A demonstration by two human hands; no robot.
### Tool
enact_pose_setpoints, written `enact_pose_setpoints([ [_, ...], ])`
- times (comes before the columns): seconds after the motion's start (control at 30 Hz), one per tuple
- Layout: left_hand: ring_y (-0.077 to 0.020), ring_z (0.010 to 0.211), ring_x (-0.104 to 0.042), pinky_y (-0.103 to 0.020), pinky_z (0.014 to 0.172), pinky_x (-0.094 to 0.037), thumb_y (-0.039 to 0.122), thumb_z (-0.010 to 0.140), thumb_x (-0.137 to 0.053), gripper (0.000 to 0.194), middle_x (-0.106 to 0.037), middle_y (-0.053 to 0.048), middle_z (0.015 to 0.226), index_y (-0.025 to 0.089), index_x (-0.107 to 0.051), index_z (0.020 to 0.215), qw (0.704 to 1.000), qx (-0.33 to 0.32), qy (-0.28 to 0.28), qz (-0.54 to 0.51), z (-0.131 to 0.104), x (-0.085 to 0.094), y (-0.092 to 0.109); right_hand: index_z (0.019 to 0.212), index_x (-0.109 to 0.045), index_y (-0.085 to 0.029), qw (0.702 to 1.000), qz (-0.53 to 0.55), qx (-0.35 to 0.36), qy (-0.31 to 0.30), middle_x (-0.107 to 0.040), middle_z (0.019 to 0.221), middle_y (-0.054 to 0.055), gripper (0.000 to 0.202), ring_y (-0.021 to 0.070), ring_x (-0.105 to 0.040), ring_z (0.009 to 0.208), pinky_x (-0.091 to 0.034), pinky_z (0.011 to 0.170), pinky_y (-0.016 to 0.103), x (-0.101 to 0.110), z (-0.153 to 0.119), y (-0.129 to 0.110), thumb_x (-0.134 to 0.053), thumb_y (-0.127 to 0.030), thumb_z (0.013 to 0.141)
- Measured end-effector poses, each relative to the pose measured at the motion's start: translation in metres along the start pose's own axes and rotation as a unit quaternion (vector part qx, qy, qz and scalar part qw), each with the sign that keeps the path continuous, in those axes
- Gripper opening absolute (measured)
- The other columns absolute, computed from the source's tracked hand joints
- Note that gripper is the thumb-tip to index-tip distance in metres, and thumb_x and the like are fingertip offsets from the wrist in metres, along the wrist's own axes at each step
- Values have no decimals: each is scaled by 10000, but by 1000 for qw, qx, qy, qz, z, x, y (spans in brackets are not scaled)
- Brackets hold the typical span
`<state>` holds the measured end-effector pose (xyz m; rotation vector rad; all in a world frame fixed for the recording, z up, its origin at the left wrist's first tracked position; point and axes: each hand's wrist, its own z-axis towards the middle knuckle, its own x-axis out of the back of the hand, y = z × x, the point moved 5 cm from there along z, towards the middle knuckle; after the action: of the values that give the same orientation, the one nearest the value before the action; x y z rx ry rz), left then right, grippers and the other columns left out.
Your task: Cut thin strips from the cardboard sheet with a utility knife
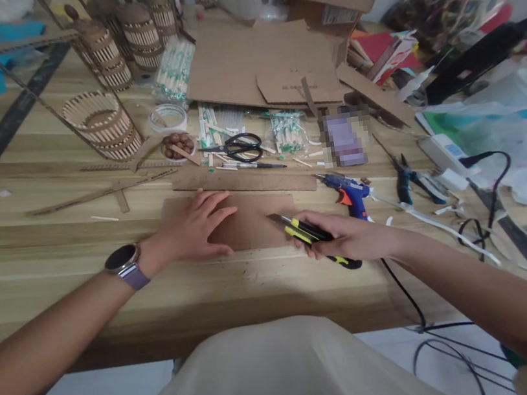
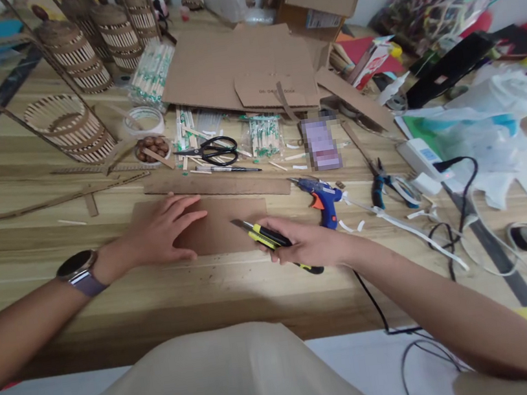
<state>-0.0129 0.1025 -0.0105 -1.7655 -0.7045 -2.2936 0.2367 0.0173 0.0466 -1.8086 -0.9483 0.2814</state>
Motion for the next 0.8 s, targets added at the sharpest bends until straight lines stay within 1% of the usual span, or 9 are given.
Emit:
enact_pose_setpoints([
  [0.07, -386, 1440, -363, -629, 1200, -249, 617, 1031, -320, 683, -430, -236, 1553, 114, -537, 1438, 1000, 13, 12, 12, 3, 3, 3, 1213, -506, -178, 987, -156, -5, 29, -633, 1036, 82, 275, 185, -621, 906, -502, 780, 322, 0, 6, -6, -494, -285, 960],
  [0.13, -367, 1491, -314, -606, 1215, -235, 478, 1080, -259, 600, -392, -224, 1593, 94, -497, 1474, 999, 31, 15, 34, 8, 4, 7, 1269, -511, -182, 951, -304, -21, 57, -683, 1071, 109, 301, 226, -653, 961, -481, 784, 334, -3, 14, -13, -426, -309, 1009],
  [0.2, -376, 1527, -252, -613, 1221, -216, 450, 1084, -270, 594, -346, -223, 1622, 75, -451, 1509, 997, 45, 11, 58, 14, 4, 12, 1307, -511, -191, 906, -416, -50, 64, -717, 1072, 113, 323, 247, -683, 936, -448, 702, 312, -9, 24, -20, -394, -327, 1037],
  [0.27, -385, 1541, -215, -626, 1219, -208, 431, 1085, -285, 590, -313, -210, 1641, 72, -412, 1537, 996, 52, 1, 76, 20, 1, 16, 1281, -536, -194, 866, -492, -76, 47, -739, 1040, 102, 305, 247, -702, 869, -378, 601, 284, -17, 34, -26, -397, -331, 1047],
  [0.33, -389, 1544, -208, -634, 1216, -211, 415, 1085, -293, 586, -300, -196, 1648, 73, -389, 1550, 995, 53, -7, 88, 25, -3, 19, 1255, -552, -194, 843, -531, -87, 23, -750, 1040, 93, 290, 243, -709, 849, -317, 553, 278, -24, 42, -31, -402, -337, 1053],
  [0.43, -375, 1540, -236, -628, 1220, -208, 412, 1082, -305, 577, -329, -183, 1638, 84, -397, 1548, 994, 50, -8, 95, 27, -8, 21, 1272, -545, -202, 832, -548, -89, -5, -757, 1044, 77, 293, 241, -713, 871, -290, 539, 283, -31, 51, -37, -402, -343, 1060],
  [0.57, -353, 1537, -258, -605, 1228, -207, 400, 1083, -303, 561, -347, -166, 1632, 96, -408, 1543, 994, 48, -3, 103, 26, -10, 21, 1275, -554, -186, 830, -552, -78, -17, -757, 1057, 85, 296, 247, -708, 937, -312, 558, 292, -34, 56, -39, -411, -327, 1057],
  [0.73, -355, 1534, -263, -614, 1223, -216, 391, 1079, -320, 564, -344, -164, 1633, 75, -408, 1538, 993, 51, -9, 106, 27, -11, 22, 1414, -488, -217, 828, -558, -60, -18, -758, 1066, 67, 383, 244, -707, 919, -315, 557, 297, -35, 59, -40, -406, -310, 1052],
  [0.8, -355, 1533, -266, -616, 1222, -219, 394, 1077, -329, 562, -348, -162, 1631, 78, -417, 1533, 993, 55, -10, 105, 28, -10, 22, 1432, -481, -229, 826, -560, -58, -19, -761, 1048, 62, 398, 242, -706, 901, -323, 557, 299, -36, 61, -39, -404, -301, 1048],
])
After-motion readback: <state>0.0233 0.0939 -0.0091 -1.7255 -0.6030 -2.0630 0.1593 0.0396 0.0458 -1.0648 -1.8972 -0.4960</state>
